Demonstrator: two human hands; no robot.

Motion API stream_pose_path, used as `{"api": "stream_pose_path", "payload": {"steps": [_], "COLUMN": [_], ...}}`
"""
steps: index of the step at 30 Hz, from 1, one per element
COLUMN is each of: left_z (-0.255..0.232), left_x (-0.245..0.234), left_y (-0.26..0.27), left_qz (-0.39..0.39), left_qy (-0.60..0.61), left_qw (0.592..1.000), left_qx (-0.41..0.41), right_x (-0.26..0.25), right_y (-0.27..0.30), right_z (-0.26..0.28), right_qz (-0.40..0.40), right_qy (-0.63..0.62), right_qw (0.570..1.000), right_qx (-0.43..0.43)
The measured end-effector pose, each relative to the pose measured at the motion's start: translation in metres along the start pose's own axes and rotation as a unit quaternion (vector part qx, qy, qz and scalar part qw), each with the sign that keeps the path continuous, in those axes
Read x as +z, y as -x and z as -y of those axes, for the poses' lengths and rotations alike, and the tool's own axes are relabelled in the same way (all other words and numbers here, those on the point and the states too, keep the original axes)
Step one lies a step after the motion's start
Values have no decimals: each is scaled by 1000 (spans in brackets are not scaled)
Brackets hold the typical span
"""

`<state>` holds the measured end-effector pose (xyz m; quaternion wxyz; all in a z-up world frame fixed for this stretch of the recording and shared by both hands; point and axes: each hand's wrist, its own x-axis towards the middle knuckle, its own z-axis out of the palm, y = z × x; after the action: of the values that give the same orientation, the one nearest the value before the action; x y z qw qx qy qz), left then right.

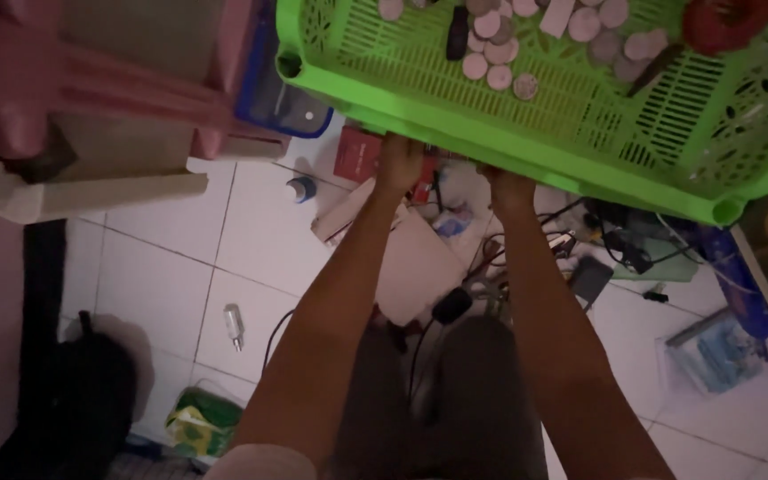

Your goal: Organizing various items including coins, books, and small electronics into a green plastic shelving unit.

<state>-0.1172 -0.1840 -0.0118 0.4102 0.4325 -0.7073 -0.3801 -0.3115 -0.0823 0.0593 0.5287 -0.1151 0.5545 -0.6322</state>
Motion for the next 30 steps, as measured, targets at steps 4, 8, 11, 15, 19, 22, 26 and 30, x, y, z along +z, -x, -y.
{"api": "stream_pose_path", "payload": {"steps": [4,8,11,15,19,22,26,30], "left_z": [57,97,108,103,163,190,131,71], "left_x": [28,44,46,39,65,80,51,27], "left_y": [5,-5,-18,-24,-18,-5,-4,-17], "left_qz": [46,57,55,68,111,65,8,49], "left_qy": [8,-61,-90,29,63,106,147,51], "left_qw": [996,995,994,997,984,988,987,995], "left_qx": [-79,-52,-21,-18,-122,-96,-57,-71], "right_x": [-109,-114,-76,-37,-17,-1,14,11], "right_y": [-71,-93,-67,-38,-31,-25,-17,-11], "right_z": [-118,-127,-77,-44,-27,-11,9,3], "right_qz": [22,38,51,31,15,4,-16,-38], "right_qy": [-18,-98,-101,-57,-17,16,59,104], "right_qw": [1000,994,994,998,1000,1000,998,993], "right_qx": [-14,-2,-6,2,9,14,21,37]}}
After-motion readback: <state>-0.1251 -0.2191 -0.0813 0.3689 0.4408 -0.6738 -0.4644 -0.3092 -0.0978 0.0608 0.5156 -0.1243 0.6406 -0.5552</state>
